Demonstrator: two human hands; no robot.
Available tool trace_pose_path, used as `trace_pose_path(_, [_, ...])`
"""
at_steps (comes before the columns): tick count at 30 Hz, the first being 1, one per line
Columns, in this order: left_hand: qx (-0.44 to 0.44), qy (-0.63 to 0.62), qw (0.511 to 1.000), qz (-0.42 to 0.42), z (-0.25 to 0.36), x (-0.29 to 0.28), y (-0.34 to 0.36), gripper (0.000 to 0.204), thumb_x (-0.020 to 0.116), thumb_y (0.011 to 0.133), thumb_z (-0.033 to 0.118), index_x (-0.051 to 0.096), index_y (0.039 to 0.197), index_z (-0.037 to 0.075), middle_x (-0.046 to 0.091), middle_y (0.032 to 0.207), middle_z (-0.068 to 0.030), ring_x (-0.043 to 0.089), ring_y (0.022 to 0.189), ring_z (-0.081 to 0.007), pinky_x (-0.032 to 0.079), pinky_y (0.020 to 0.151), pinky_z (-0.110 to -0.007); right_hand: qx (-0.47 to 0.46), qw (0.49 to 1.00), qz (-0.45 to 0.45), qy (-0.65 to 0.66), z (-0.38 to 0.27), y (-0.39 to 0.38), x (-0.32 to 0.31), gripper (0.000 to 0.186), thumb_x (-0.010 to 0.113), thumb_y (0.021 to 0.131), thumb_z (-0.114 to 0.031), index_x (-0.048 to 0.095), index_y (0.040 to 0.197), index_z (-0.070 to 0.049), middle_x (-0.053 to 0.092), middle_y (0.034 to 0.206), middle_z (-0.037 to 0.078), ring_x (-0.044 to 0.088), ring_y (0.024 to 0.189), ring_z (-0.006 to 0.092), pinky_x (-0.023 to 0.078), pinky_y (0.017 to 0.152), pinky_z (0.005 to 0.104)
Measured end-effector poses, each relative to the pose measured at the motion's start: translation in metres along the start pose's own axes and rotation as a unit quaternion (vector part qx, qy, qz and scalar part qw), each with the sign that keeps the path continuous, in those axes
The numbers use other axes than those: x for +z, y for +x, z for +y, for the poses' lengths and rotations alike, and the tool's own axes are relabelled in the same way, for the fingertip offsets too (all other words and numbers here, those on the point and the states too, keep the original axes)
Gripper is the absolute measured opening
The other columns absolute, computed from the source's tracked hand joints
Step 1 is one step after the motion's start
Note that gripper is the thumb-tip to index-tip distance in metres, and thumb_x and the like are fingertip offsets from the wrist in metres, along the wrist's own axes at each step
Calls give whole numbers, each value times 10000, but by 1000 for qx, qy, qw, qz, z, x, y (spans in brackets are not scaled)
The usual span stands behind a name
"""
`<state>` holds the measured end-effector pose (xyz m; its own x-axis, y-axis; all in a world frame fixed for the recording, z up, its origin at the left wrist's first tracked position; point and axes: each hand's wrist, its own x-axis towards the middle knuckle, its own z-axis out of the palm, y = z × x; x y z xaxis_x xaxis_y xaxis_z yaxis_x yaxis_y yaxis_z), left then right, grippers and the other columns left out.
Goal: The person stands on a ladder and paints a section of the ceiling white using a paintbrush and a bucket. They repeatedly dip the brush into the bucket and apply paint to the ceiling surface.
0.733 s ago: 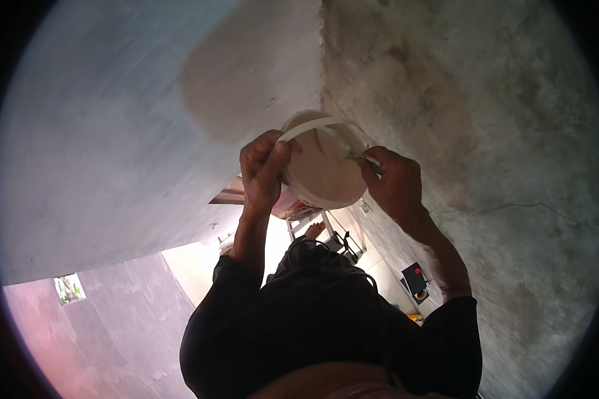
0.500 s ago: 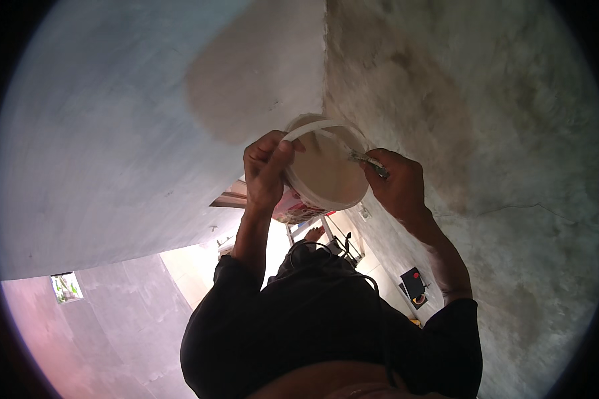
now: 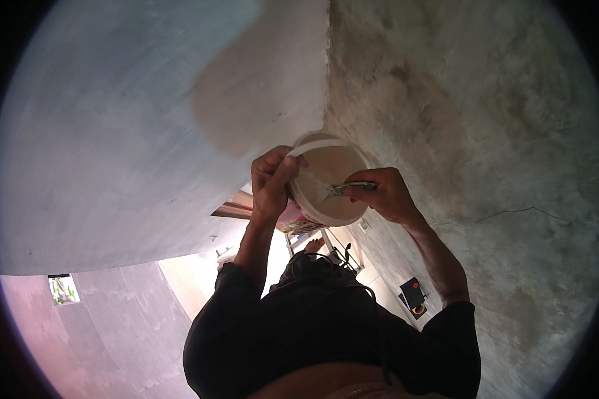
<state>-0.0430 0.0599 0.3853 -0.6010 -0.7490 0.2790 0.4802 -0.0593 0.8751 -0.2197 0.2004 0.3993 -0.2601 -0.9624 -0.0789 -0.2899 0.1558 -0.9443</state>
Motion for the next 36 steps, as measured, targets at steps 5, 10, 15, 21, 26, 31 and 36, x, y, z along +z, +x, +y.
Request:
trace_pose_path(5, [-13, 10, 1000, 9, 0, 5, -8, 227, 542, 910, 182, 626, 813, -4, 483, 646, 44, 387, 584, -47, 295, 531, -222, -115, 947, 154, -257, 9, -22, 11, 219, 709, 763, -87, 676, 975, -43, 653, 787, 88, 639, 666, 176, 520, 580, 288])
trace_pose_path(10, [13, 87, 993, 81, -8, -13, -15, 230, 561, 893, 209, 615, 929, -12, 539, 710, 30, 431, 616, -43, 324, 545, -204, -179, 891, 240, -341, 31, -18, 28, 270, 679, 756, -114, 611, 1017, -108, 616, 820, 74, 631, 682, 258, 529, 558, 345])
trace_pose_path(15, [50, 17, 992, 116, -17, -29, -4, 232, 556, 927, 192, 554, 1038, -11, 611, 864, -77, 551, 822, -135, 438, 779, -288, -132, 947, 200, -214, 19, -3, 23, 191, 707, 725, -194, 682, 880, -85, 668, 804, 90, 649, 735, 266, 521, 631, 370])
trace_pose_path(21, [55, 3, 990, 131, -5, -13, 2, 208, 543, 932, 218, 545, 964, 12, 559, 777, -45, 515, 795, -136, 420, 795, -314, -77, 994, 63, -53, 10, -2, 13, 250, 750, 690, -251, 711, 820, -40, 680, 755, 111, 643, 692, 194, 494, 672, 311])
trace_pose_path(26, [27, 28, 994, 107, -12, -23, -5, 169, 532, 918, 172, 569, 905, 8, 516, 718, -4, 438, 678, -90, 352, 654, -253, -182, 969, 122, -112, 20, -7, 13, 198, 721, 724, -160, 687, 890, -56, 665, 763, 106, 648, 686, 219, 503, 595, 328])
trace_pose_path(31, [27, 9, 997, 70, -8, -6, -9, 226, 538, 911, 188, 587, 813, -10, 456, 649, 40, 356, 593, -60, 266, 563, -217, -204, 895, 241, -314, 38, -17, 26, 247, 703, 759, -127, 635, 994, -95, 616, 771, 76, 626, 628, 233, 516, 542, 340])
trace_pose_path(36, [26, 0, 998, 55, 2, -9, -10, 254, 553, 912, 211, 598, 809, -17, 453, 637, 39, 346, 586, -55, 249, 555, -214, -139, 905, 257, -309, 8, -26, 23, 199, 713, 754, -99, 657, 941, -58, 639, 749, 93, 635, 598, 225, 515, 546, 319])
